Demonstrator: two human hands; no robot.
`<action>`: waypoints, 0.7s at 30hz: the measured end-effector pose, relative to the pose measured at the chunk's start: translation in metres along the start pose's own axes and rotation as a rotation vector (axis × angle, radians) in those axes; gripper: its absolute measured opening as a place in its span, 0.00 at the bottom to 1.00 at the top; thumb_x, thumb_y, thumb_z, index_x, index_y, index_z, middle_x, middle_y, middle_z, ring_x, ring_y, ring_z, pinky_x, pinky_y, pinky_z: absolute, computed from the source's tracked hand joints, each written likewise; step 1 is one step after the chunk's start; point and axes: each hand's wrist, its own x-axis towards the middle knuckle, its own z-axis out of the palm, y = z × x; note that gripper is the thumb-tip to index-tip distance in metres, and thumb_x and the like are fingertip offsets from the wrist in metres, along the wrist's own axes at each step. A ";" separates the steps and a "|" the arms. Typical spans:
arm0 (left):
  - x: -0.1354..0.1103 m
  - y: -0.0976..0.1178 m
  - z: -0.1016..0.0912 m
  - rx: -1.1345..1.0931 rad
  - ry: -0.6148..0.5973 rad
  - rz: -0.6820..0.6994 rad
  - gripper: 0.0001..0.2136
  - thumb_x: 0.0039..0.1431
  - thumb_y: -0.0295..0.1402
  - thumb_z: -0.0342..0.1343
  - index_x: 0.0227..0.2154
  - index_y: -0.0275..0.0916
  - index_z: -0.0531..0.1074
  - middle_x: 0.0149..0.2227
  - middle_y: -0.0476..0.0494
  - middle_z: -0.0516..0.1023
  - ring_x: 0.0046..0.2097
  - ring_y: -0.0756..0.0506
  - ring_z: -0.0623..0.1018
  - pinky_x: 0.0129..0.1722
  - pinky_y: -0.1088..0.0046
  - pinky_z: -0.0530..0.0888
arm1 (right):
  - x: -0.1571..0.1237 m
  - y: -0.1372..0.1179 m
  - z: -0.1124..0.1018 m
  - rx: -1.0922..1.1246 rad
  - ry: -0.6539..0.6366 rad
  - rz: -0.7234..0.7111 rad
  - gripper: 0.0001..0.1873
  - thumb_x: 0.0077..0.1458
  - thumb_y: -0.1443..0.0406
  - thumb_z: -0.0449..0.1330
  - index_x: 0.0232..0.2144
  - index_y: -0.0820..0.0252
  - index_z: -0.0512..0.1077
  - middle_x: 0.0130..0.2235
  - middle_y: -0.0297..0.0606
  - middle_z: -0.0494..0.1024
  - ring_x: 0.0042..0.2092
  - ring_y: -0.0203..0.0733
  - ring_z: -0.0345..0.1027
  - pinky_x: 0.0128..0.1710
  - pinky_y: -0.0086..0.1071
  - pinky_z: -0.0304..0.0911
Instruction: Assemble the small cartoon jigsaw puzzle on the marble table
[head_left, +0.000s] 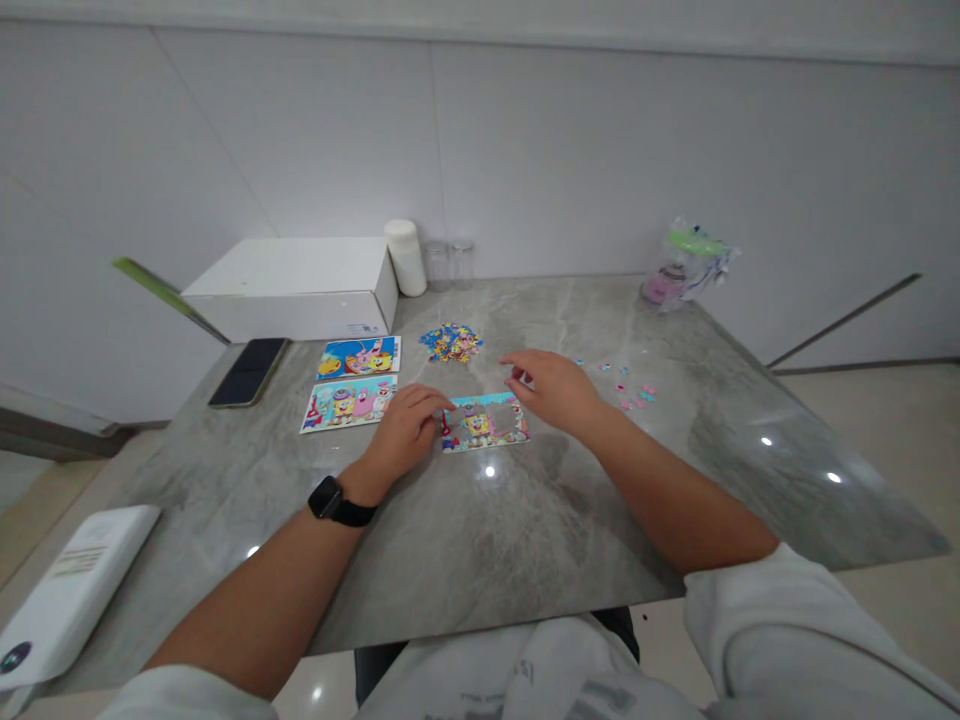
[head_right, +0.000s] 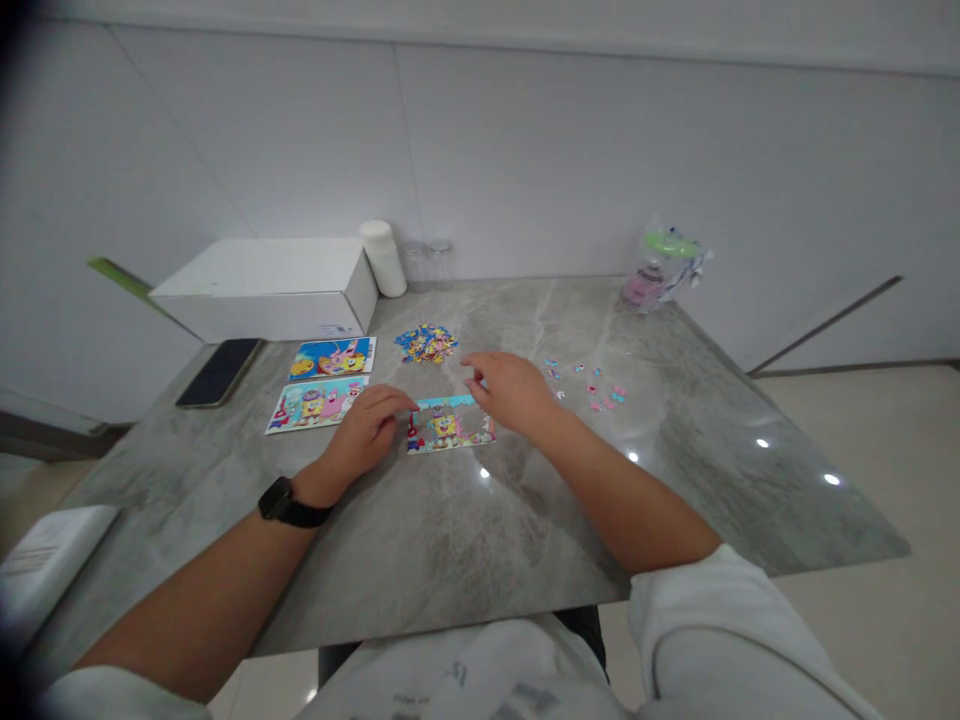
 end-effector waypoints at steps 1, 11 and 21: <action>0.000 -0.001 0.000 -0.019 -0.003 -0.011 0.18 0.58 0.18 0.47 0.43 0.41 0.79 0.43 0.42 0.82 0.49 0.41 0.78 0.56 0.56 0.73 | 0.001 0.007 -0.006 0.013 0.052 0.020 0.16 0.65 0.65 0.60 0.54 0.56 0.78 0.45 0.40 0.84 0.44 0.45 0.77 0.48 0.37 0.67; 0.001 -0.007 0.006 -0.031 0.008 -0.075 0.13 0.62 0.24 0.50 0.41 0.40 0.79 0.40 0.43 0.83 0.45 0.41 0.80 0.51 0.58 0.75 | -0.023 0.130 -0.003 -0.156 0.194 0.506 0.11 0.64 0.65 0.59 0.43 0.57 0.82 0.43 0.42 0.86 0.44 0.47 0.77 0.46 0.36 0.66; 0.001 -0.008 0.007 -0.040 0.010 -0.081 0.12 0.63 0.26 0.50 0.41 0.41 0.79 0.40 0.43 0.83 0.44 0.42 0.80 0.50 0.59 0.75 | -0.032 0.155 0.032 -0.248 0.008 0.498 0.13 0.65 0.63 0.60 0.47 0.58 0.82 0.49 0.47 0.83 0.53 0.47 0.74 0.54 0.35 0.65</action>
